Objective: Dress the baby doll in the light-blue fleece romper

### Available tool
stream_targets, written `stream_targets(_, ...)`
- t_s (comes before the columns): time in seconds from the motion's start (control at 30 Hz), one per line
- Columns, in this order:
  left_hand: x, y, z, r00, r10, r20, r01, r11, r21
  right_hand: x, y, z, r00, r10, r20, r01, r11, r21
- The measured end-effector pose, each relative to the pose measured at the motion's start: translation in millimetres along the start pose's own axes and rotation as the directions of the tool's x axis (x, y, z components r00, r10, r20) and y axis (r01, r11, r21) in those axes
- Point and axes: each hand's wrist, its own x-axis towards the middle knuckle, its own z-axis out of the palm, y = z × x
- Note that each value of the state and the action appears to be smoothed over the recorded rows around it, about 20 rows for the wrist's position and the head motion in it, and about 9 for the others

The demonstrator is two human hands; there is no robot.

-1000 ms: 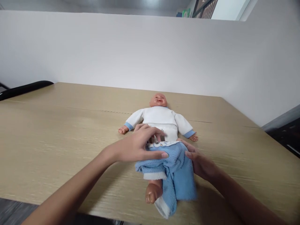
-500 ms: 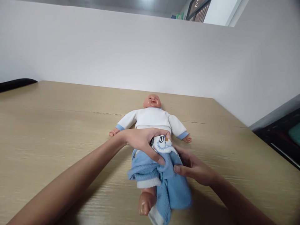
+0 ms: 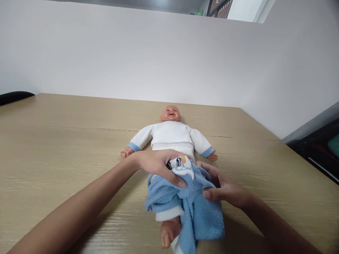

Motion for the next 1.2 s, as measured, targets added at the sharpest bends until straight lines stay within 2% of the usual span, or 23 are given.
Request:
stream_targets(0.1, 3, -5, 1, 0.999, 0.019, 0.032, -0.016, 0.995, -0.101, -6, -7, -6, 0.983, 0.147, 0.112, -0.135, 0.985, -0.111)
stream_targets(0.2, 6, -7, 3, 0.997, 0.017, 0.078, -0.007, 0.991, -0.130, -13, -8, -9, 0.972, 0.174, 0.157, -0.157, 0.981, -0.114)
stream_targets(0.3, 7, -5, 4, 0.994, -0.031, 0.109, 0.038, 0.997, -0.065, -17, -2, -9, 0.993, 0.092, 0.073, -0.090, 0.995, -0.039)
stream_targets(0.4, 7, -3, 4, 0.982, -0.065, 0.177, 0.064, 0.998, 0.012, -16, 1, -7, 0.997, 0.046, -0.056, -0.049, 0.997, -0.055)
stream_targets(0.47, 8, -2, 5, 0.972, -0.040, 0.232, 0.035, 0.999, 0.026, -15, -3, -5, 0.996, 0.076, -0.053, -0.081, 0.990, -0.115)
stream_targets(0.53, 10, -1, 6, 0.965, 0.028, 0.260, -0.036, 0.999, 0.028, -15, -11, -3, 0.991, 0.132, 0.016, -0.126, 0.973, -0.194)
stream_targets(0.63, 11, 1, 8, 0.979, 0.100, 0.176, -0.117, 0.990, 0.085, -17, -23, 1, 0.964, 0.236, 0.118, -0.179, 0.914, -0.364)
stream_targets(0.73, 11, 3, 11, 0.994, 0.065, 0.089, -0.076, 0.988, 0.135, -20, -26, 2, 0.957, 0.273, 0.100, -0.192, 0.851, -0.489)
stream_targets(0.8, 9, 4, 12, 0.991, 0.006, 0.133, -0.022, 0.992, 0.125, -20, -24, 1, 0.967, 0.233, 0.101, -0.166, 0.883, -0.439)
stream_targets(0.9, 7, 4, 11, 0.968, -0.087, 0.236, 0.054, 0.988, 0.144, -20, -17, -2, 0.986, 0.143, 0.087, -0.115, 0.957, -0.267)
stream_targets(0.97, 7, 3, 10, 0.957, -0.101, 0.273, 0.056, 0.984, 0.167, -20, -15, -3, 0.991, 0.128, 0.044, -0.115, 0.969, -0.219)
stream_targets(1.1, 10, 3, 9, 0.950, 0.025, 0.311, -0.060, 0.993, 0.104, -20, -16, -2, 0.985, 0.169, -0.036, -0.172, 0.944, -0.280)
stream_targets(1.13, 11, 3, 10, 0.950, 0.069, 0.304, -0.097, 0.992, 0.078, -19, -17, -2, 0.981, 0.194, -0.014, -0.190, 0.939, -0.287)
stream_targets(1.2, 12, 3, 11, 0.953, 0.133, 0.272, -0.151, 0.987, 0.047, -19, -17, 0, 0.959, 0.258, 0.116, -0.224, 0.944, -0.243)
